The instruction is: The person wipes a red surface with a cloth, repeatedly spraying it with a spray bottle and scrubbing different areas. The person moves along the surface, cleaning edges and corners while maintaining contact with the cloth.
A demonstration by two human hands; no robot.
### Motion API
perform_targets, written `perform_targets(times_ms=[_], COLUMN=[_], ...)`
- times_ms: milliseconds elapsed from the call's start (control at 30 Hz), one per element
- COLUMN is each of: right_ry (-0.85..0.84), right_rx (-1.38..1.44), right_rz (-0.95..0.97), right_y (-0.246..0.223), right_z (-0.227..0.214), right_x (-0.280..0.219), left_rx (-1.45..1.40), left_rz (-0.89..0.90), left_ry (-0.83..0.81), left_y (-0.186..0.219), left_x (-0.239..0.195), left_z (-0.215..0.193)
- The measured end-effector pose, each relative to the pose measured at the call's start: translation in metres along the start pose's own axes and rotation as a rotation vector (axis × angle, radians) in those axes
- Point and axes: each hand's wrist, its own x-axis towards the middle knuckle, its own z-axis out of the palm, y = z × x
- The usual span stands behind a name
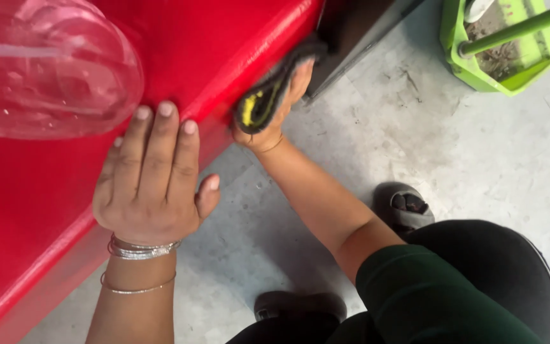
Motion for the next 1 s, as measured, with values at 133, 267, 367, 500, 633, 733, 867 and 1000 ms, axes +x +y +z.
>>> perform_targets(times_ms=[133,267,367,500,633,733,867,1000], right_ry=[-0.066,-0.014,-0.015,-0.048,0.143,0.246,0.246,0.03], right_rx=[0.01,0.147,0.161,0.055,0.188,0.509,0.868,0.778], right_rz=[0.109,0.266,0.342,0.538,0.881,1.215,1.558,1.253], right_y=[0.024,0.031,0.043,0.053,0.047,0.032,0.004,-0.042], right_z=[0.002,0.012,0.019,0.023,0.032,0.029,0.023,0.017], right_x=[-0.041,-0.067,-0.089,-0.11,-0.101,-0.082,-0.052,-0.055], left_rx=[0.011,0.019,0.027,0.03,0.06,0.031,0.014,-0.003], left_rz=[0.026,0.016,0.02,0.006,0.004,-0.007,-0.016,-0.017], left_ry=[0.03,0.014,0.033,0.064,0.062,0.047,0.058,0.054], left_y=[-0.002,-0.001,-0.002,-0.002,-0.001,-0.001,0.0,-0.001], left_x=[0.0,0.001,0.0,-0.001,-0.002,-0.004,-0.004,-0.007], left_z=[0.004,0.001,0.001,0.003,0.001,-0.002,-0.004,-0.003])
